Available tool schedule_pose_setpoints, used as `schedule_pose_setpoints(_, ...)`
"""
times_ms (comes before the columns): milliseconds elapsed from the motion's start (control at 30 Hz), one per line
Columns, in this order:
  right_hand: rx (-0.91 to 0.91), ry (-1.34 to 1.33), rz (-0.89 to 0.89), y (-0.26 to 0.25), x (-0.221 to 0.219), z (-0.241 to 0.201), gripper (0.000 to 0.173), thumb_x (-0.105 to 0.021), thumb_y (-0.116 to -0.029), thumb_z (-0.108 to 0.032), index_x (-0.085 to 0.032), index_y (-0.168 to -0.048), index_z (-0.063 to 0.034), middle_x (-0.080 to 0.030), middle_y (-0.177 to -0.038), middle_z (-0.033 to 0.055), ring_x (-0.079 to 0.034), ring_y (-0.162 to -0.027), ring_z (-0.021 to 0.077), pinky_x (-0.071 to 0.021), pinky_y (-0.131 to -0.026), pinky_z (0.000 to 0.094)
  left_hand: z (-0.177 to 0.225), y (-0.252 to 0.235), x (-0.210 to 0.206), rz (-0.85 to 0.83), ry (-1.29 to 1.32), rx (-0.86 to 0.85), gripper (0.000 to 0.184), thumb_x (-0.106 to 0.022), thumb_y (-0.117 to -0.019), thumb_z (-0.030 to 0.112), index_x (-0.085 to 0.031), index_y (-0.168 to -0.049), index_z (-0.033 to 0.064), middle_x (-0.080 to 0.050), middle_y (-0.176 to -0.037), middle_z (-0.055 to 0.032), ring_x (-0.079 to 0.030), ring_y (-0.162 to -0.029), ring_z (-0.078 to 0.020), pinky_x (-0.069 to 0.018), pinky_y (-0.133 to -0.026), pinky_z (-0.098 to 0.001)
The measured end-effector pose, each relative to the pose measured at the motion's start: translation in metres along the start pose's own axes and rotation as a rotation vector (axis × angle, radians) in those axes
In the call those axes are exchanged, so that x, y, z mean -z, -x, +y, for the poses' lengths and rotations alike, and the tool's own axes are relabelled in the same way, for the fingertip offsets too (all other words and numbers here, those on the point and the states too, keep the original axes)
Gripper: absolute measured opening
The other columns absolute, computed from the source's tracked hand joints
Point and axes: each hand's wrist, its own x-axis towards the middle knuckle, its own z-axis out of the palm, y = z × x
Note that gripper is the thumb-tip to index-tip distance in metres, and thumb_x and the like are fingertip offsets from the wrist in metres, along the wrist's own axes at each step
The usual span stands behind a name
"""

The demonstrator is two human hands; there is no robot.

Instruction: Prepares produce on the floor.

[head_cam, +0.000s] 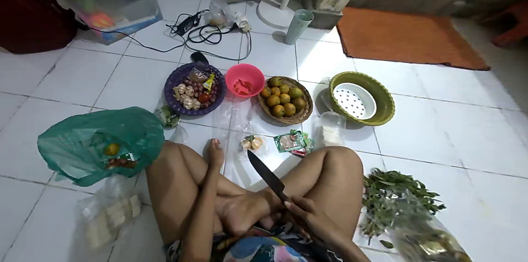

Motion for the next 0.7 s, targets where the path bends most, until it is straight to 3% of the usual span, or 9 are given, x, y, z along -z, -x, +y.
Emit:
schedule_pose_setpoints(200, 0.010, 0.012, -0.003, 0.005, 0.002, 0.000, 0.018, -0.046, -0.1067, -0.016, -0.059, -0.106, -0.0038, -0.057, -0.065, -0.0053, -0.050, -0.047, 0.0016, -0.0451, -0.047, 0.0187, -0.007, -0.021, -0.009, -0.010, 0.051, 0.038, 0.041, -0.026, -0.1109, 0.003, -0.038, -0.142, -0.0205, -0.044, -0.147, -0.0384, -0.042, -0.141, -0.0433, -0.0314, -0.118, -0.0440)
schedule_pose_setpoints(400, -0.009, 0.040, -0.048, 0.003, -0.001, 0.005, 0.018, -0.047, -0.1068, -0.017, -0.060, -0.106, -0.0041, -0.056, -0.067, -0.0048, -0.050, -0.048, 0.0022, -0.0454, -0.048, 0.0194, 0.001, 0.015, -0.002, -0.021, 0.045, -0.019, 0.043, -0.021, -0.1119, 0.006, -0.035, -0.144, -0.0180, -0.042, -0.150, -0.0341, -0.046, -0.139, -0.0363, -0.0362, -0.114, -0.0373)
schedule_pose_setpoints(700, -0.023, -0.011, -0.067, -0.005, -0.009, -0.003, 0.019, -0.045, -0.1083, -0.018, -0.058, -0.105, -0.0044, -0.055, -0.066, -0.0044, -0.049, -0.048, 0.0025, -0.0446, -0.047, 0.0187, 0.002, 0.015, -0.001, -0.047, 0.037, -0.043, 0.043, -0.021, -0.1116, 0.005, -0.035, -0.144, -0.0190, -0.041, -0.150, -0.0348, -0.045, -0.140, -0.0369, -0.0353, -0.115, -0.0369)
